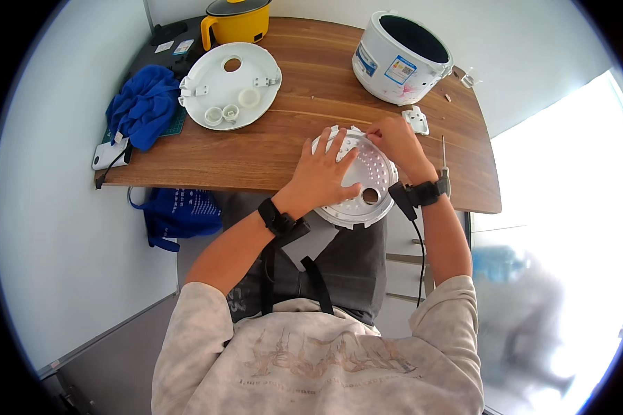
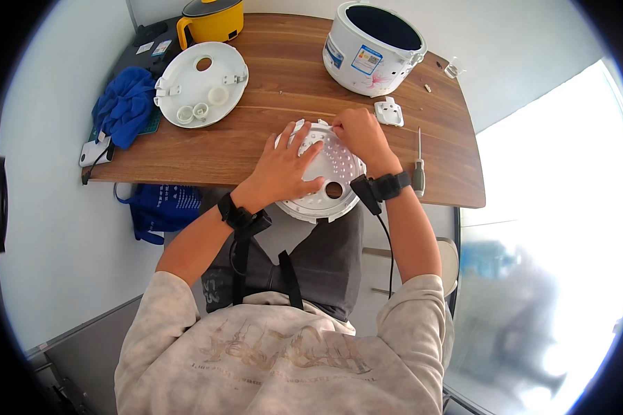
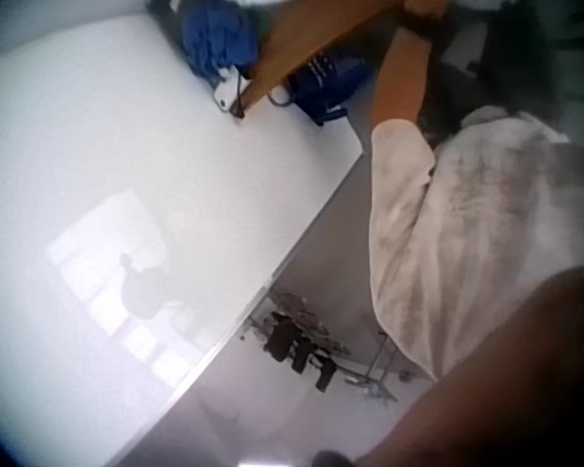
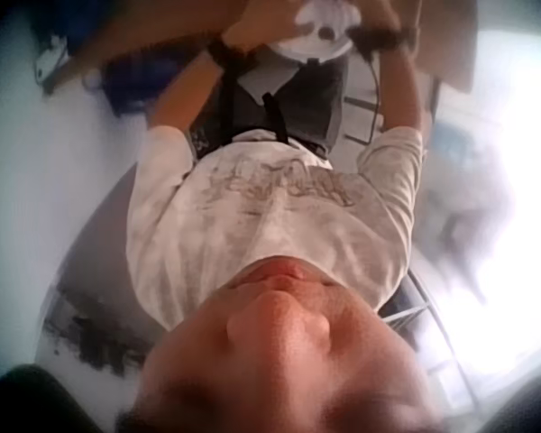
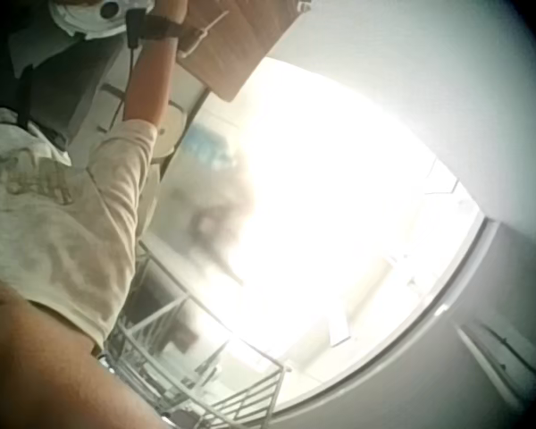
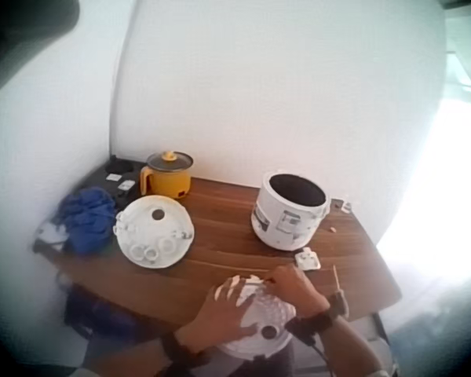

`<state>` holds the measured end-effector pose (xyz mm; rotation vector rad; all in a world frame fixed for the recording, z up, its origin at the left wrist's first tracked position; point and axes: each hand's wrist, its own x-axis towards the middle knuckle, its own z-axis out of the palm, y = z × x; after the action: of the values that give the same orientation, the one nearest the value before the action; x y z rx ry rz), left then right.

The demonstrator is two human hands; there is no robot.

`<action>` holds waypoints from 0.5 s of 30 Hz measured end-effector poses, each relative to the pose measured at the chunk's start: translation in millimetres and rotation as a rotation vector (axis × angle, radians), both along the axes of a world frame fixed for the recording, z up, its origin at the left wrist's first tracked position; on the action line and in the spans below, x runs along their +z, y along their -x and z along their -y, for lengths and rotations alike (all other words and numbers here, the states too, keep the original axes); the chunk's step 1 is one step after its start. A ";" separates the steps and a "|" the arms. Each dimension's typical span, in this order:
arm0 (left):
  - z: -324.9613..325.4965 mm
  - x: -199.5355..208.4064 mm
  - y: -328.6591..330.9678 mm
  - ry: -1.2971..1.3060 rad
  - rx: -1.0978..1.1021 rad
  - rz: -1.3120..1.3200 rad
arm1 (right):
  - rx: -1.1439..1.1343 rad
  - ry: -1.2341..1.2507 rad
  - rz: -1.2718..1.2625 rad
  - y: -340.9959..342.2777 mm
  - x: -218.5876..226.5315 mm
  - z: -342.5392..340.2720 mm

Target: The person assembles a white rice cooker by hand, using a screwdriver to remove a small plastic piece from the cooker body, then fitting a white rubber gasket into the lid and placing the lid on the cooker.

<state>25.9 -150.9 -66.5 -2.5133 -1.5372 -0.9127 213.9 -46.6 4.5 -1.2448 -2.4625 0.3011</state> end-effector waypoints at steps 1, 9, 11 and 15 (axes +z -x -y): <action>0.0 -0.3 0.1 -0.004 0.002 -0.001 | -0.008 0.017 0.010 -0.5 0.4 -0.5; 0.4 -2.4 0.0 -0.001 0.005 -0.008 | 0.020 -0.011 0.073 1.6 2.2 4.1; 0.0 -2.6 -0.5 -0.002 0.004 -0.011 | 0.022 0.021 0.060 0.3 5.8 6.1; 0.6 -3.1 0.3 -0.001 0.017 -0.024 | 0.005 0.022 0.048 2.4 8.9 8.5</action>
<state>25.6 -151.5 -69.6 -2.4966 -1.5483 -0.8776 211.5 -55.1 13.4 -1.2691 -2.5091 0.3033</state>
